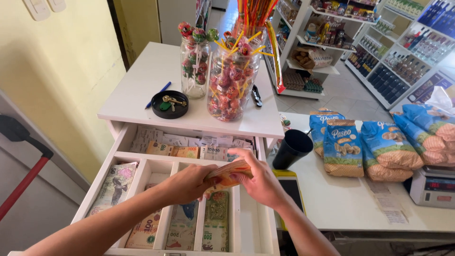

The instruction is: Sorting and counting various denominations of banknotes and placing them into the compartments of a cash drawer.

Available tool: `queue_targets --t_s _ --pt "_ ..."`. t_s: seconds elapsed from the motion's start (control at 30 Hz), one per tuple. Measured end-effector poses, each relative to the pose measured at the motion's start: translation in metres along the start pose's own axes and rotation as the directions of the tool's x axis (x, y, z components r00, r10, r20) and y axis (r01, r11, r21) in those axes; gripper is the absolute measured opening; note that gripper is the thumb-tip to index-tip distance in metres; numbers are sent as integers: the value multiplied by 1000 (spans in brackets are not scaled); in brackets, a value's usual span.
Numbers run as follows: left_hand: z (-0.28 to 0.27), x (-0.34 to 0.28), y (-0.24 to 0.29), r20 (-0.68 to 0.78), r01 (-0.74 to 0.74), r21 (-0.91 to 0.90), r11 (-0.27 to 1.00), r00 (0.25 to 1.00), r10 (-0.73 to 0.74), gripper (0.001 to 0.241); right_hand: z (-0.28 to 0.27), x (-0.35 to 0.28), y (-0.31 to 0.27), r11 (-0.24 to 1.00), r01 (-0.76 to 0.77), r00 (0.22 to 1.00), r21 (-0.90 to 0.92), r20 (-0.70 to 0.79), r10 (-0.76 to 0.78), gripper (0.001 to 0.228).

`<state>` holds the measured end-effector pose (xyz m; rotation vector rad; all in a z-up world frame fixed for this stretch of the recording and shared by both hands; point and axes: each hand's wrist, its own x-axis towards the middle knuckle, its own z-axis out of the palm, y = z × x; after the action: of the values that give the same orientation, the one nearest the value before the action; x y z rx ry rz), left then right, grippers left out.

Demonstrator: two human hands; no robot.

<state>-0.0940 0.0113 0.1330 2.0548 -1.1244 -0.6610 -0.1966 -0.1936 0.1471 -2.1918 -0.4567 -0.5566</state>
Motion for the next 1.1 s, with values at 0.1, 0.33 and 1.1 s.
queue_targets --t_s 0.1,0.33,1.1 --pt "13 -4 19 162 155 -98 983 977 -138 20 -20 3 -4 977 -211 965 10 160 207 34" --pt "30 -39 67 402 286 -331 899 905 -140 21 -43 -13 1 813 -508 827 285 423 369 44" --pt "1 -27 22 573 72 90 993 812 -110 35 26 -91 34 281 -729 623 624 434 651 28"
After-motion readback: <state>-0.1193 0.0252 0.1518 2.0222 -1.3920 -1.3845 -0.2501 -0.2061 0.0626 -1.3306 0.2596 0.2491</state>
